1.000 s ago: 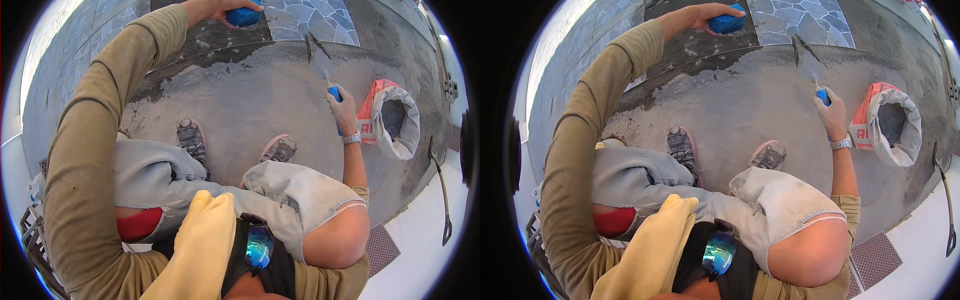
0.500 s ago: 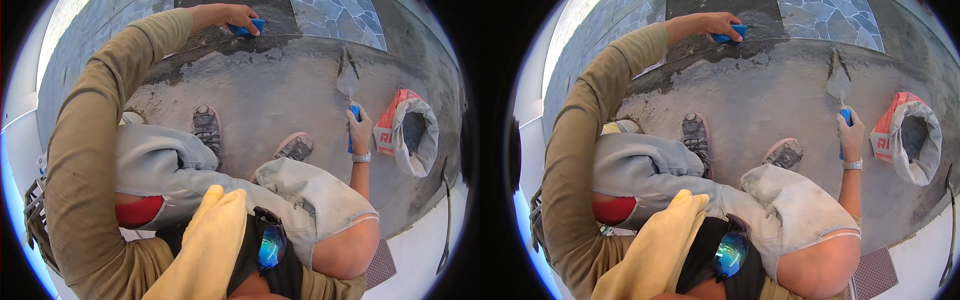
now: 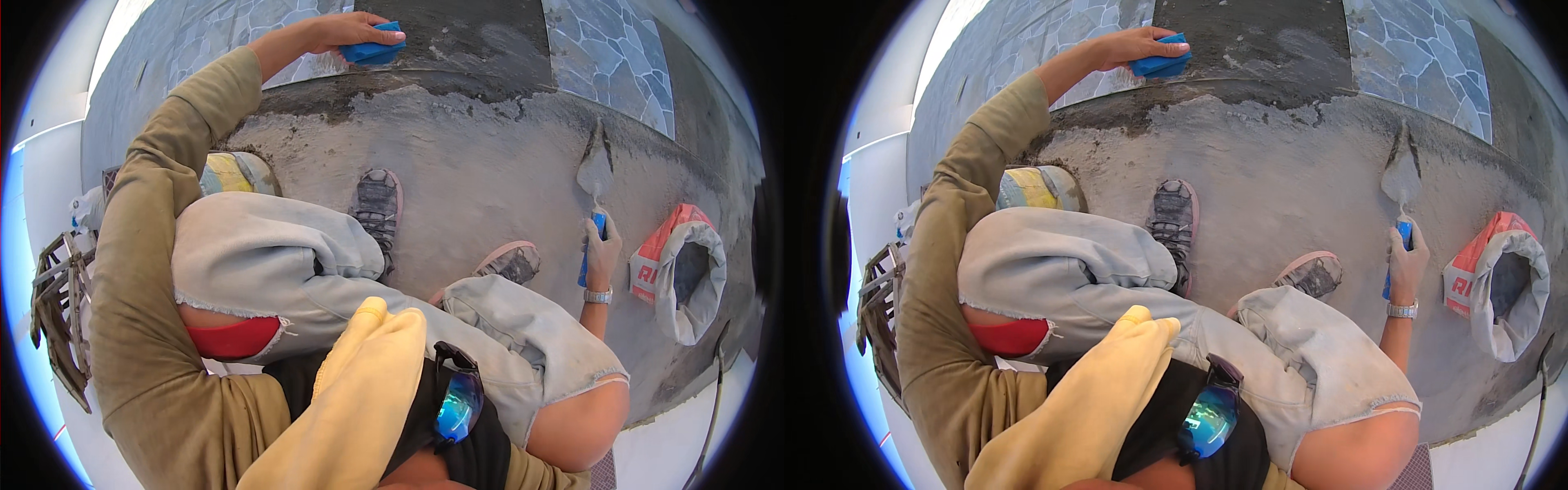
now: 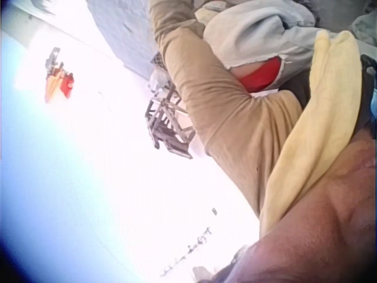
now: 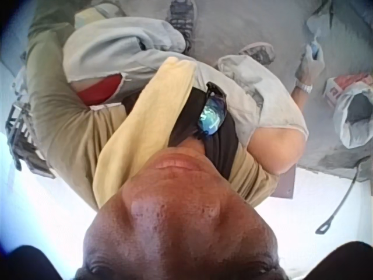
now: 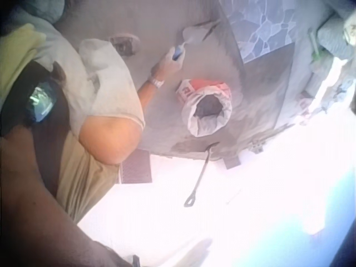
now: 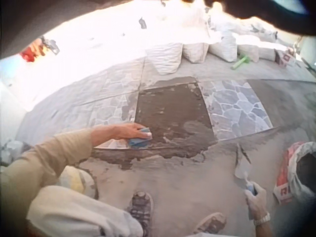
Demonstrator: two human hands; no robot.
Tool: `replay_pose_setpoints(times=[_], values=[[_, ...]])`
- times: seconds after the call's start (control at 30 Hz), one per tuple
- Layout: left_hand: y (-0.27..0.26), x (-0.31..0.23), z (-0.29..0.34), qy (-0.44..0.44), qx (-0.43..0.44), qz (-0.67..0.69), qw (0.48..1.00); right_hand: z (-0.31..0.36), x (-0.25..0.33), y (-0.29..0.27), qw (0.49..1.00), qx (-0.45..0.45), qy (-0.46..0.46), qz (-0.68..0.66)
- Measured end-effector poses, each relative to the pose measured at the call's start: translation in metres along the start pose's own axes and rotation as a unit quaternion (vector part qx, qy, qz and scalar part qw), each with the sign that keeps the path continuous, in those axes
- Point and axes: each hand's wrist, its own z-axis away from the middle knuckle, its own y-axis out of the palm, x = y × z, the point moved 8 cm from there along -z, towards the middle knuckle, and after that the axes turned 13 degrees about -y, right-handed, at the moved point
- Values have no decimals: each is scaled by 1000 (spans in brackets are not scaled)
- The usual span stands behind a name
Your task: Apply mortar to the floor and lay stone-patterned tiles using a trowel and rubber mallet.
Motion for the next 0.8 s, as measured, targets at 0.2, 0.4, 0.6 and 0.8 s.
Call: replay_pose_setpoints(times=[0.2, 0.4, 0.6, 0.8], values=[[9, 13, -20, 48, 5, -61, 997, -2, 4, 15, 1000, 20, -8, 13], [10, 25, -9, -9, 13, -104, 994, 2, 10, 15, 1000, 12, -18, -3], [12, 22, -21, -34, 91, -148, 984, 1, 7, 12, 1000, 3, -22, 5], [-50, 18, -93, -56, -23, -216, 974, -2, 4, 14, 1000, -5, -9, -1]])
